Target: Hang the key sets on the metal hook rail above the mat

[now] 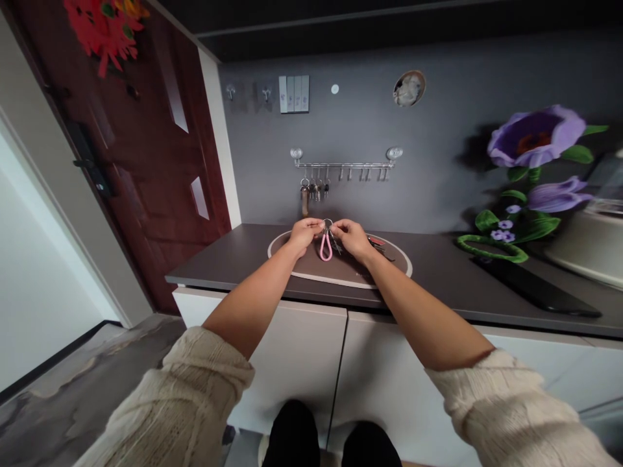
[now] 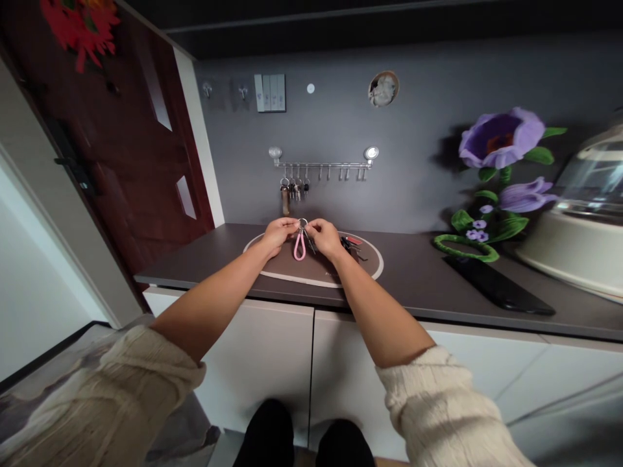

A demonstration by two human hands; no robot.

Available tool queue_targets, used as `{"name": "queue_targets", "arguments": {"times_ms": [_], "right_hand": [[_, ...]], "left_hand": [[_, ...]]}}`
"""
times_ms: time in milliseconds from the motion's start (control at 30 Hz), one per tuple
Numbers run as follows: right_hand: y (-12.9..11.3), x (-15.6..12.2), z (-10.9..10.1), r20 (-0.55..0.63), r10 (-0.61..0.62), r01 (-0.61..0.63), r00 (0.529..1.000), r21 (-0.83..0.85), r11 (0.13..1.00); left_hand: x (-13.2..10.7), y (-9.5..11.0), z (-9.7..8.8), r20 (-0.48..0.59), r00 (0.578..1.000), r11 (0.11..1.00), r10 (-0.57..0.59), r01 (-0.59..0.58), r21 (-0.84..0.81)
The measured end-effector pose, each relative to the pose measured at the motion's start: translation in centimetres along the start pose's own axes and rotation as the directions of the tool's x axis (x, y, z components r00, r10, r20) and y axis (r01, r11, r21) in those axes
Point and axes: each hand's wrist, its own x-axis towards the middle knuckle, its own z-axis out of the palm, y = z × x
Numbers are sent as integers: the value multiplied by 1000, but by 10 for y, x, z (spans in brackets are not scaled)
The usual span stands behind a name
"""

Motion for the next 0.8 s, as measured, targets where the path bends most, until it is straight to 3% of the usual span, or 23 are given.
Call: {"name": "queue_targets", "arguments": {"times_ms": [333, 633, 800], "right_hand": [[-4, -4, -5, -36, 1, 2, 999, 86, 996], [-16, -7, -7, -110, 60, -32, 992, 245, 969], [-24, -5, -8, -115, 163, -100, 980, 423, 901]], "left_hand": [[-2, -2, 4, 16, 999, 999, 40, -40, 0], [-6, 1, 9, -69, 995, 987, 70, -59, 148], [-3, -5, 10, -52, 990, 945, 130, -107, 310]]}}
